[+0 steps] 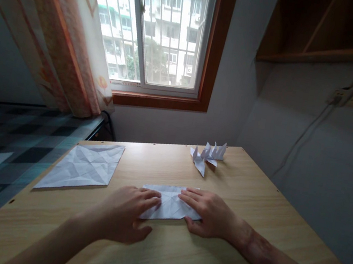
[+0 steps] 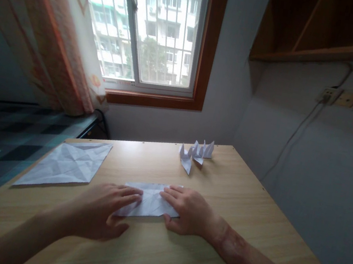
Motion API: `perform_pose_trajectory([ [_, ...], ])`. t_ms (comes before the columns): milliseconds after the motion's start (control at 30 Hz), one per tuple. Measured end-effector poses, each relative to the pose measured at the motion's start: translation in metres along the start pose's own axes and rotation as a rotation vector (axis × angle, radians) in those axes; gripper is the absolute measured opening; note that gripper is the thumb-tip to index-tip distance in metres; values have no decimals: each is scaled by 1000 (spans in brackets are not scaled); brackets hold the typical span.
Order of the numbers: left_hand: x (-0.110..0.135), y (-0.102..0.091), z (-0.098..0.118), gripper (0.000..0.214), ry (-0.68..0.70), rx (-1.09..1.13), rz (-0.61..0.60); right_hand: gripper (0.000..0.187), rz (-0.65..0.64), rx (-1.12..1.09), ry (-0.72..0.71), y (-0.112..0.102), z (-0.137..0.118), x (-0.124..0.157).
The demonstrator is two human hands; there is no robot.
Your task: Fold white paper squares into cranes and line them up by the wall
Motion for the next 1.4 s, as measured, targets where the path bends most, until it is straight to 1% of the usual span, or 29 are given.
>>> perform_pose_trajectory([
  [167, -5, 8, 2, 35, 19, -25, -6, 75, -39, -4, -20, -3, -2, 2],
  [333, -5, 15, 5, 30, 46, -72, 0, 72, -39, -12, -12, -6, -4, 2],
  [467, -4, 19, 3, 23, 70, -66, 83, 66, -8, -9, -9, -7, -4, 2],
  [567, -5, 18, -1, 14, 69, -46, 127, 66, -6, -21, -24, -9, -5, 2],
  [667, -6, 11, -3, 17, 37, -16, 164, 66, -1, -48, -38, -11, -5, 3],
  [733, -5, 6, -3, 21, 5, 27, 216, 65, 16, -74, -54, -11, -4, 4],
  [800, -2, 4, -6, 20, -66, 145, 327, 57, 59, -118, -47, -13, -1, 6],
  [833, 0, 4, -9, 19, -126, 235, 393, 49, 90, -153, -21, -14, 2, 8],
  [900, 4, 10, -18, 23, -266, 456, 512, 29, 149, -255, 87, -16, 11, 9],
  [933, 6, 15, -22, 28, -327, 582, 561, 20, 171, -319, 160, -16, 17, 10],
  [967, 6, 20, -26, 34, -379, 706, 611, 20, 187, -390, 235, -15, 23, 10],
  [1033, 6, 28, -32, 43, -460, 916, 691, 30, 221, -566, 375, -12, 33, 10],
  [1100, 6, 33, -38, 48, -521, 1019, 748, 33, 255, -783, 481, -5, 41, 9],
  [1167, 6, 35, -43, 48, -556, 1001, 761, 39, 244, -964, 544, 4, 46, 6],
  [1233, 6, 38, -47, 43, -564, 909, 730, 43, 218, -1017, 557, 10, 49, 4],
  [1300, 8, 38, -49, 37, -559, 758, 710, 40, 223, -897, 541, 10, 52, 3],
  [1367, 8, 34, -46, 40, -508, 534, 710, 31, 245, -639, 526, 6, 55, 3],
  [1400, 7, 30, -42, 40, -456, 409, 697, 27, 249, -500, 524, 4, 56, 3],
])
Point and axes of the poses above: each hand's wrist, its own x-axis away from the middle knuckle, its own y-axis out of the palm, z = x × y, the point moved 6 cm from there along -x, towards the middle knuckle, and after that the axes turned 8 degrees about y, right-handed, at the moved point
